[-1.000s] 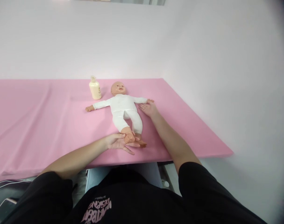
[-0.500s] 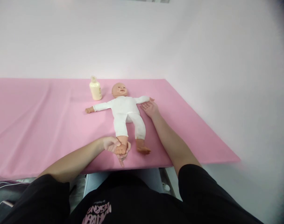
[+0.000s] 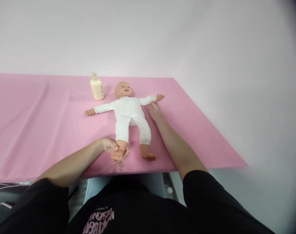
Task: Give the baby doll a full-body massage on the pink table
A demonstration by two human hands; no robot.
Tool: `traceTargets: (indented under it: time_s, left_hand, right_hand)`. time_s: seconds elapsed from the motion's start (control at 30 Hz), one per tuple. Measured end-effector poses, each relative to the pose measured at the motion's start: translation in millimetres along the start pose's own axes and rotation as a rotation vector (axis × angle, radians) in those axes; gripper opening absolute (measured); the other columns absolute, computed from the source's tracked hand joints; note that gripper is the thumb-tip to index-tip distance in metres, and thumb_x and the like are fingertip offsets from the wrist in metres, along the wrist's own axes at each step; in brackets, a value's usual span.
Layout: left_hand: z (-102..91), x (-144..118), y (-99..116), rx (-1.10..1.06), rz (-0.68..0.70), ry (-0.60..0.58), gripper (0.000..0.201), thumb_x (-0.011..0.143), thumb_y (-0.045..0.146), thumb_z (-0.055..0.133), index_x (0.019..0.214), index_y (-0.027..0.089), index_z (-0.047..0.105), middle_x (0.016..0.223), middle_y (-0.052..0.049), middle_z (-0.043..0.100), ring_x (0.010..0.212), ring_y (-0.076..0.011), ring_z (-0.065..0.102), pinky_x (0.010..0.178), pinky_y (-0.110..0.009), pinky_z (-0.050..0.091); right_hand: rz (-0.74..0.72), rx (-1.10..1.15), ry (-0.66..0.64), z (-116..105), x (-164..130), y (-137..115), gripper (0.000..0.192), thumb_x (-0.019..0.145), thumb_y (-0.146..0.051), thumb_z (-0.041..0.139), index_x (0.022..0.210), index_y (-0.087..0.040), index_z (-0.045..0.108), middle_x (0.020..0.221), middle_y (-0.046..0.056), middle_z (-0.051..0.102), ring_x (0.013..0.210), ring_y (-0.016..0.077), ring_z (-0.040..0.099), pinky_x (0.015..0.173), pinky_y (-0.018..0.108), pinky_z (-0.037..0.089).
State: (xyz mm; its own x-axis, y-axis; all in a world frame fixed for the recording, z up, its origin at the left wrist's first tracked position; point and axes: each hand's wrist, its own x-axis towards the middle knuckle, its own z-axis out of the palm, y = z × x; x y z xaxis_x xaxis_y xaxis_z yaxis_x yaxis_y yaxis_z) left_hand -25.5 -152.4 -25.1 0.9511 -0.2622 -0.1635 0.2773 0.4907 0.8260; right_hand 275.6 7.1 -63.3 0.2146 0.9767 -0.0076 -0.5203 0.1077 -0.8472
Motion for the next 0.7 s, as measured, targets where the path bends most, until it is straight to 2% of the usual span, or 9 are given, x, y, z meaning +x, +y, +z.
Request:
traceTargets:
  time_s: [0.1, 0.27, 0.43, 0.57, 0.7]
  left_hand:
    - [2.2, 0, 1, -0.009, -0.002, 0.035, 0.060, 0.051, 0.074, 0.083, 0.080, 0.022, 0.075, 0.057, -0.008, 0.065, 0.093, -0.0410, 0.076, 0.093, -0.058, 0.060]
    - [4.7, 1, 3, 0.012, -0.013, 0.072, 0.062, 0.046, 0.076, 0.083, 0.076, 0.023, 0.074, 0.054, -0.009, 0.064, 0.095, -0.0471, 0.076, 0.097, -0.065, 0.056]
    - [4.5, 2, 4, 0.043, -0.008, 0.075, 0.063, 0.045, 0.079, 0.082, 0.074, 0.023, 0.074, 0.055, -0.010, 0.063, 0.096, -0.0480, 0.076, 0.100, -0.064, 0.054]
    - [4.5, 3, 3, 0.063, 0.001, 0.125, 0.067, 0.040, 0.080, 0.082, 0.072, 0.022, 0.074, 0.053, -0.009, 0.061, 0.093, -0.0503, 0.075, 0.098, -0.068, 0.053]
    - [3.4, 2, 4, 0.055, -0.004, 0.082, 0.064, 0.044, 0.078, 0.083, 0.075, 0.023, 0.073, 0.055, -0.010, 0.063, 0.095, -0.0481, 0.074, 0.105, -0.066, 0.050]
  right_hand:
    - [-0.025, -0.006, 0.008, 7, -7, -2, 0.014, 0.097, -0.022, 0.063, 0.108, -0.030, 0.064, 0.100, -0.006, 0.080, 0.091, 0.0121, 0.077, 0.092, 0.028, 0.064]
    - [-0.025, -0.007, 0.020, 14, -14, -7, 0.027, 0.096, -0.016, 0.060, 0.117, -0.034, 0.062, 0.111, -0.008, 0.079, 0.094, 0.0098, 0.077, 0.090, 0.025, 0.065]
    - [-0.030, 0.003, 0.024, 15, -17, -7, 0.031, 0.095, -0.016, 0.061, 0.120, -0.035, 0.062, 0.115, -0.007, 0.077, 0.093, 0.0097, 0.077, 0.085, 0.024, 0.066]
    - [-0.046, 0.009, 0.006, 14, -16, -5, 0.033, 0.094, -0.017, 0.063, 0.121, -0.036, 0.062, 0.112, -0.009, 0.077, 0.092, 0.0086, 0.077, 0.079, 0.019, 0.065]
    - [-0.055, 0.007, 0.022, 13, -14, -2, 0.034, 0.092, -0.016, 0.066, 0.120, -0.036, 0.063, 0.118, -0.009, 0.076, 0.099, 0.0082, 0.076, 0.085, 0.021, 0.065]
